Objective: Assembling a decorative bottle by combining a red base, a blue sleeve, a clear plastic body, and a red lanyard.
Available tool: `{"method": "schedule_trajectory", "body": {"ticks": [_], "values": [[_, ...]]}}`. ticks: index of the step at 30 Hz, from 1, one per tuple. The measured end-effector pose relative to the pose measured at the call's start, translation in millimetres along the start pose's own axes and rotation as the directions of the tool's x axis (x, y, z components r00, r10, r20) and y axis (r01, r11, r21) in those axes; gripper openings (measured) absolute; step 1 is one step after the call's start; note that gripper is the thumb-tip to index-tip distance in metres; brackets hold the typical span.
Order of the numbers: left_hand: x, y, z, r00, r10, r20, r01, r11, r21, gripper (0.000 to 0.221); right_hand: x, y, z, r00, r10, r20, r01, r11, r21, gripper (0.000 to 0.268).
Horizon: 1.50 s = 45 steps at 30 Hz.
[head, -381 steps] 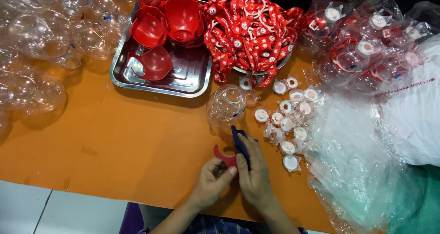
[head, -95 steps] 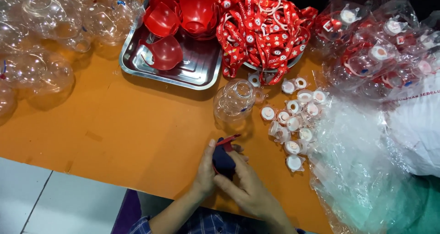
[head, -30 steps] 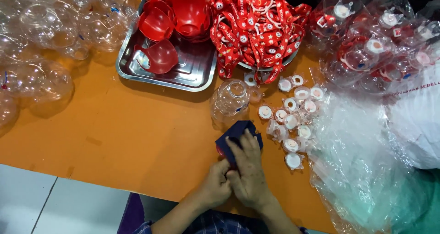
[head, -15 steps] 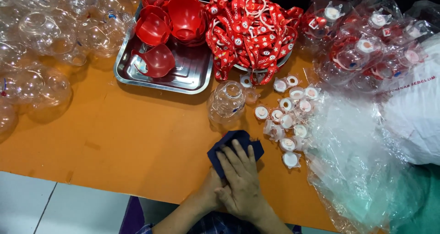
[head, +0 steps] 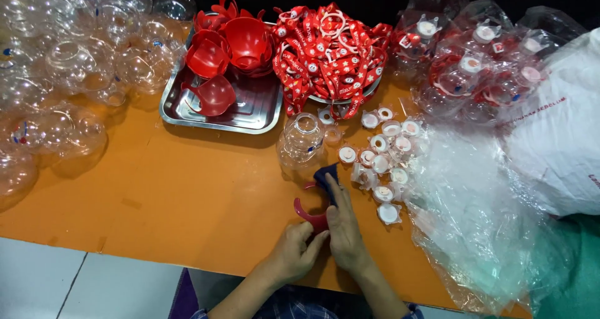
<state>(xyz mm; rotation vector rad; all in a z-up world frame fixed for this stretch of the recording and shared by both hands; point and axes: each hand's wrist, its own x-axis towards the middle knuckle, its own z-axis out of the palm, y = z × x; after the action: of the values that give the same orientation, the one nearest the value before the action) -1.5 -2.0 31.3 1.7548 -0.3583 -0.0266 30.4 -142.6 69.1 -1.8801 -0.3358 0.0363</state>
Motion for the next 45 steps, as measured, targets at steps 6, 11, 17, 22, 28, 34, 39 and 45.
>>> {"method": "schedule_trajectory", "body": {"ticks": [6,11,17,22,28,34,39,45], "values": [[1.1,-6.0,1.2,0.995,-0.091,-0.051,0.081,0.98,-0.18,0.023,-32.5,9.6,28.5,0.983,0.18,-0.03,-0.183,0.969,-0.167,0.075],[-2.4,-27.5,6.5,0.994,-0.094,-0.055,0.082,0.98,-0.181,0.024,-47.4,-10.9,30.8,0.962,-0.241,0.13,0.272,0.898,-0.347,0.078],[2.2,-5.3,-0.3,0.998,-0.064,-0.03,0.057,0.98,-0.19,0.021,-22.7,10.5,18.2,0.999,-0.037,-0.03,0.034,0.993,-0.11,0.075],[3.2,-5.1,1.8,1.0,-0.016,-0.026,0.009,0.969,-0.247,0.012,-43.8,-0.1,25.0,0.996,0.087,-0.019,-0.089,0.986,-0.14,0.078],[-2.9,-8.1,4.2,0.999,-0.04,-0.037,0.028,0.962,-0.273,0.014,-47.6,5.0,22.7,0.974,-0.189,0.127,0.221,0.92,-0.322,0.08],[0.4,-5.2,-1.7,0.995,-0.022,-0.099,-0.017,0.924,-0.381,0.015,-21.6,17.6,-4.3,0.993,0.008,0.117,0.016,0.979,-0.202,0.075],[1.1,-20.7,-2.2,0.947,-0.065,-0.315,-0.088,0.89,-0.448,0.028,-19.5,53.8,-16.7,0.934,-0.239,0.266,0.358,0.624,-0.694,0.045],[-5.1,-4.3,-17.7,0.933,-0.066,-0.353,-0.138,0.843,-0.52,0.031,-7.8,42.2,-18.9,0.953,-0.153,0.26,0.3,0.562,-0.771,0.058]]}}
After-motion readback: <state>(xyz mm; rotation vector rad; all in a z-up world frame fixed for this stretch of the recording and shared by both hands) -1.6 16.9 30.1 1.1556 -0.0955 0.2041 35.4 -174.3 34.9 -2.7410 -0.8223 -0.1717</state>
